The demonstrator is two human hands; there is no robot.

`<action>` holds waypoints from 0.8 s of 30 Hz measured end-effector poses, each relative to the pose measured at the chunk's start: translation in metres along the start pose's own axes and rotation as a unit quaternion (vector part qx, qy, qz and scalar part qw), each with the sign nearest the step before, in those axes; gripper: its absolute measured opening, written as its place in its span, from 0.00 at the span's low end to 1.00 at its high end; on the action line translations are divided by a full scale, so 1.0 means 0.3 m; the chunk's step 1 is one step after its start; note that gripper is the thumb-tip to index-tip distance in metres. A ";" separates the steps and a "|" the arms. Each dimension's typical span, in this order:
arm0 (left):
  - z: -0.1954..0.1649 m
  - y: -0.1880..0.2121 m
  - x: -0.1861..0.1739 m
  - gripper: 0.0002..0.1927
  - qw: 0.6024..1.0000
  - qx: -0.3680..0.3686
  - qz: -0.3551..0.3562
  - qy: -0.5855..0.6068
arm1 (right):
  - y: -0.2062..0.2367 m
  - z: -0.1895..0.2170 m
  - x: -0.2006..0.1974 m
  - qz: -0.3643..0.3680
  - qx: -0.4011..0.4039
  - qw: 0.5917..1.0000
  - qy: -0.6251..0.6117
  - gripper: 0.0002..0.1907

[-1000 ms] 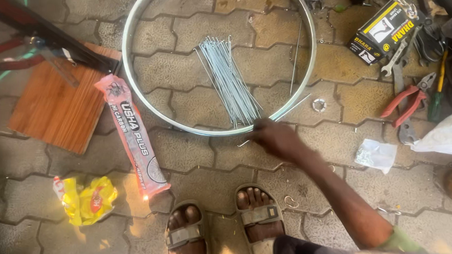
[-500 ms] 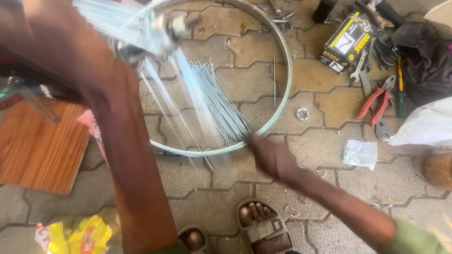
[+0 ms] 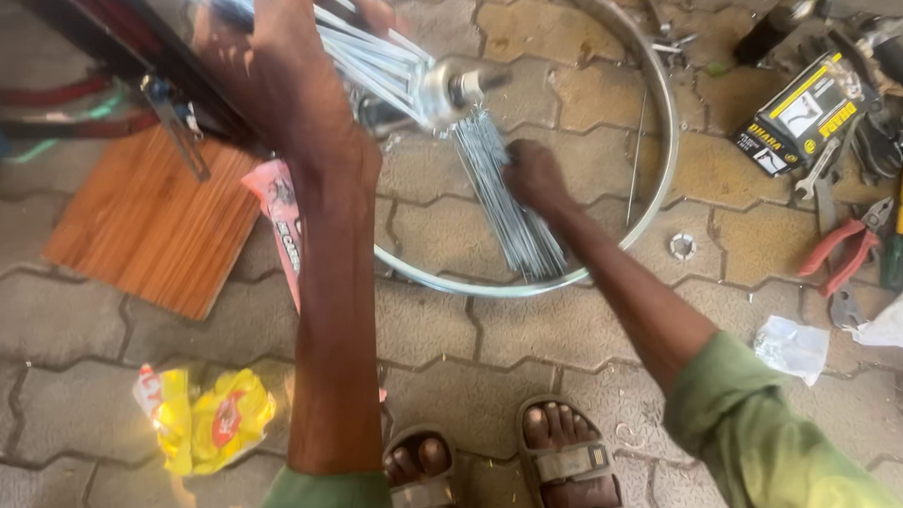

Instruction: The person inserts bicycle spokes into the hub flanges, then threads nipples onto the spoke ends and begins tightening them by hand. The wheel rim and hub are handled directly without tools.

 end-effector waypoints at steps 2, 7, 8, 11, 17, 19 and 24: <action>-0.006 0.013 0.022 0.12 0.998 0.024 0.051 -0.001 | 0.034 -0.055 -0.044 0.048 0.089 0.993 -0.068 0.11; 0.018 -0.006 -0.010 0.09 0.996 0.000 0.030 0.086 | 0.125 -0.025 -0.318 -0.055 0.079 0.984 -0.153 0.10; 0.024 -0.012 -0.020 0.09 0.994 -0.011 0.020 0.109 | 0.136 -0.030 -0.352 -0.055 0.103 0.979 -0.168 0.10; 0.037 -0.030 -0.055 0.09 0.985 -0.038 -0.005 0.168 | 0.168 -0.014 -0.462 -0.099 0.080 0.963 -0.239 0.08; 0.103 -0.070 -0.146 0.15 0.980 -0.056 -0.113 0.156 | 0.330 0.045 -0.639 -0.304 -0.117 0.914 -0.242 0.04; 0.151 -0.073 -0.124 0.19 0.980 -0.078 -0.090 0.162 | 0.342 0.063 -0.558 -0.225 -0.120 0.930 -0.266 0.09; 0.222 -0.025 -0.057 0.16 0.948 -0.133 -0.049 0.284 | 0.393 0.111 -0.460 -0.122 -0.148 0.963 -0.190 0.09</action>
Point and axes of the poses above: each hand's wrist, its own y-axis away from the middle knuckle, its own x-axis out of the palm, z = x × y, the point moved 8 cm from there along -y, towards the middle knuckle, and after that the axes turned 11 degrees about -x, right-handed, at the moved point
